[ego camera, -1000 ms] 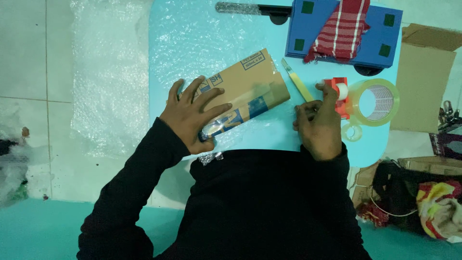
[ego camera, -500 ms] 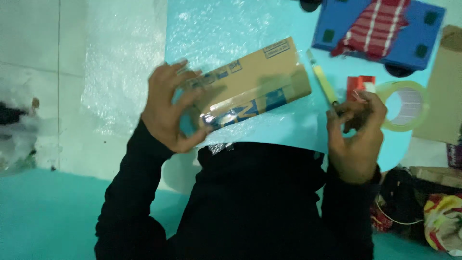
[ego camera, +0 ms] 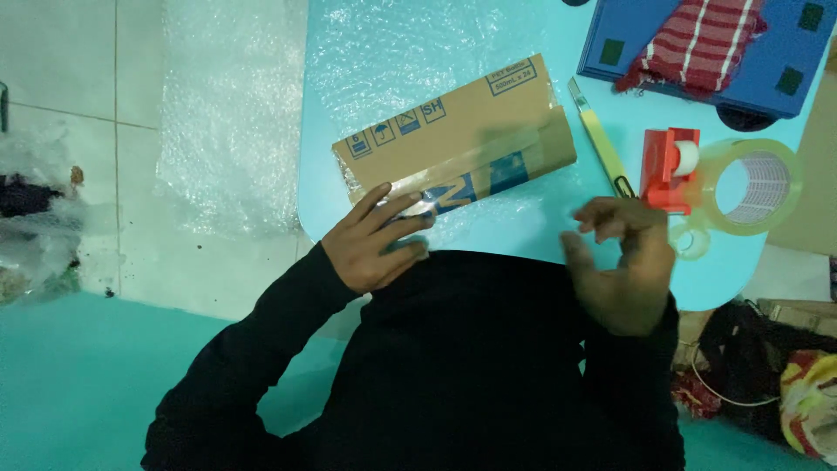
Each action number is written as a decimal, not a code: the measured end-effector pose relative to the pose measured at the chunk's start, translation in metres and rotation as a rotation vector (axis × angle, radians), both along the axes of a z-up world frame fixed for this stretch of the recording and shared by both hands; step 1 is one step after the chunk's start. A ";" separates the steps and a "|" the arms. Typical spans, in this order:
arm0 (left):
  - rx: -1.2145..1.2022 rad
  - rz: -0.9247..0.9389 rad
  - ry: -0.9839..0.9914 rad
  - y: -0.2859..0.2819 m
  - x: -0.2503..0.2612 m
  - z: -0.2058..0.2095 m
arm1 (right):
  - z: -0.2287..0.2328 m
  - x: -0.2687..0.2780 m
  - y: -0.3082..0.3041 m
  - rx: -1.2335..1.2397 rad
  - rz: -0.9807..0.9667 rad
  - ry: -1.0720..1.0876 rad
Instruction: Packaging a small cardboard box with bubble wrap and adhesive tape.
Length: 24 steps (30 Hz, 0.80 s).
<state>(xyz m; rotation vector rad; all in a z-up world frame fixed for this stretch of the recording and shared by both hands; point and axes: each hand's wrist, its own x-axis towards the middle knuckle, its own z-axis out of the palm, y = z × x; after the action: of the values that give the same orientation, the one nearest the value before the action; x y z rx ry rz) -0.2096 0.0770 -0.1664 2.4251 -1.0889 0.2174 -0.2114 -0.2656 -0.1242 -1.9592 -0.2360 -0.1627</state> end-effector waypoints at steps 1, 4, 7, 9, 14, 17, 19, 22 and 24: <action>-0.074 -0.009 0.052 0.000 0.001 0.002 | 0.003 0.003 0.006 -0.059 0.067 -0.019; -0.288 0.054 0.224 0.002 0.001 0.006 | 0.029 0.027 0.030 -0.393 0.266 -0.119; -0.358 0.135 0.213 -0.003 0.005 0.015 | 0.029 0.042 0.051 -0.401 0.443 -0.287; -0.363 0.161 0.212 -0.003 0.005 0.017 | 0.026 0.056 0.065 -0.417 0.537 -0.347; -0.340 0.225 0.213 0.002 0.006 0.015 | 0.021 0.075 0.090 -0.290 0.731 -0.208; -0.394 0.236 0.275 0.003 0.006 0.014 | 0.008 0.085 0.097 -0.370 0.816 -0.059; -0.404 0.252 0.212 0.002 0.008 0.016 | 0.005 0.092 0.104 -0.512 0.816 -0.080; -0.366 0.307 0.259 0.001 0.009 0.022 | 0.014 0.101 0.110 -0.441 0.848 -0.020; -0.367 0.310 0.255 0.001 0.009 0.020 | 0.005 0.104 0.111 -0.422 0.838 -0.031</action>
<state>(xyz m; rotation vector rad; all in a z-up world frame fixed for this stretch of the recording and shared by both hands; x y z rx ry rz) -0.2006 0.0783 -0.1466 2.1996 -0.5084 0.1827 -0.1076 -0.1543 -0.1197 -2.0955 -1.1549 0.4359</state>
